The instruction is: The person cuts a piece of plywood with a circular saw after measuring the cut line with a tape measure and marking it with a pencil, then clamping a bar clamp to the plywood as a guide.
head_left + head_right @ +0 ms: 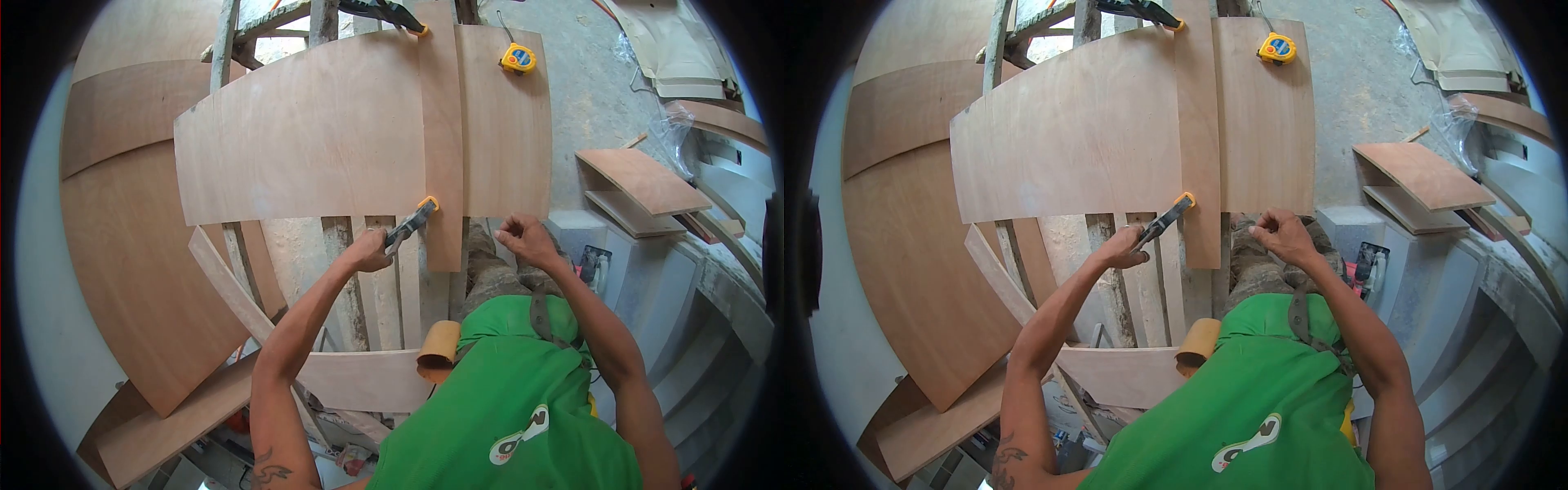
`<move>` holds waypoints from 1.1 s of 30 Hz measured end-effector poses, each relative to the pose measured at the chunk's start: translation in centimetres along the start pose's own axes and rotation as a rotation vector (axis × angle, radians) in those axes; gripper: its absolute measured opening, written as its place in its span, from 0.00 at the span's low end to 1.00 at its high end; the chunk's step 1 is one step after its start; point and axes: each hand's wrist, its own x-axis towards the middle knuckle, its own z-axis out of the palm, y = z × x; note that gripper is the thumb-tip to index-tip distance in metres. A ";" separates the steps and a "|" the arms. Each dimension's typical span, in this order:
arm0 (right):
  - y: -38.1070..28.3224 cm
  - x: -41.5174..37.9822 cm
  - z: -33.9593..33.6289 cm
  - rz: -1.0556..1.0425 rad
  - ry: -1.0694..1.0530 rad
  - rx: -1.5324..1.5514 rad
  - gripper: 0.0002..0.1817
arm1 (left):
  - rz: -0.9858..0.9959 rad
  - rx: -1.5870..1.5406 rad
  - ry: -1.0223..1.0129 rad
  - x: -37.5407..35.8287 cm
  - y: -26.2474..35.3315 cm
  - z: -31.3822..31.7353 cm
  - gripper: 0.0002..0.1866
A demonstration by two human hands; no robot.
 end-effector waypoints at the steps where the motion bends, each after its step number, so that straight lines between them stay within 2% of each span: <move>1: -1.8 -0.5 -0.3 -0.006 -0.035 0.008 0.15 | -0.038 -0.027 -0.038 -0.4 0.5 -0.3 0.19; 2: -3.5 -0.9 -0.5 -0.009 -0.039 0.005 0.15 | -0.041 -0.030 -0.034 -0.6 0.7 -0.2 0.19; 4: -7.1 -2.0 -1.2 -0.003 -0.080 0.264 0.13 | -0.108 -0.048 0.020 -0.5 1.2 -0.1 0.18; 5: -9.4 -3.0 -1.5 -0.004 -0.078 0.258 0.13 | -0.103 -0.051 0.023 -0.5 1.0 0.2 0.18; 7: -14.0 -5.6 -2.0 -0.160 -0.070 0.593 0.17 | -0.035 0.009 0.079 0.1 0.1 1.0 0.18; 8: -15.7 -6.9 -2.2 -0.156 -0.065 0.589 0.17 | -0.029 0.007 0.076 0.3 -0.3 1.4 0.18; 10: -18.4 -8.8 -2.6 -0.420 -0.178 0.960 0.17 | 0.027 0.019 0.114 0.5 -0.5 1.5 0.18; 14: -21.2 -10.5 -3.3 -0.476 -0.194 0.880 0.18 | -0.038 0.021 0.100 0.0 0.4 0.8 0.19; 16: -22.2 -11.1 -3.6 -0.465 -0.303 1.028 0.17 | 0.038 0.051 0.168 0.1 0.2 1.0 0.11; 17: -23.1 -11.8 -3.5 -0.474 -0.308 1.022 0.17 | 0.039 0.052 0.180 0.2 0.0 0.9 0.11; 19: -25.8 -13.5 -2.7 -0.100 -0.310 1.277 0.22 | 0.005 -0.013 0.050 -0.6 1.1 -0.3 0.10; 20: -27.2 -13.8 -2.6 -0.111 -0.318 1.276 0.22 | 0.000 -0.009 0.062 -0.7 1.4 -0.3 0.10; 22: -30.2 -14.4 -2.5 0.275 -0.354 1.346 0.25 | -0.059 0.035 0.099 -0.7 1.6 0.1 0.10; 24: -32.8 -15.2 -2.3 0.266 -0.359 1.291 0.29 | -0.054 0.061 0.147 -1.8 1.1 1.2 0.10; 26: -35.5 -16.0 -2.4 0.254 -0.352 1.220 0.33 | -0.018 -0.804 0.445 -4.7 3.0 1.3 0.12; 27: -36.9 -16.4 -2.4 0.307 -0.356 1.154 0.36 | -0.067 0.041 0.194 -1.7 2.5 0.1 0.13; 28: -37.6 -16.6 -2.4 0.355 -0.358 1.084 0.39 | -0.068 0.038 0.208 -1.1 1.9 0.4 0.13; 29: -36.6 -16.6 -2.5 0.147 -0.472 1.673 0.35 | -0.064 0.051 0.208 -1.1 1.8 0.5 0.12; 33: -37.3 -17.7 -1.7 0.121 -0.523 1.545 0.34 | -0.075 -0.021 0.140 -1.6 1.9 -0.2 0.11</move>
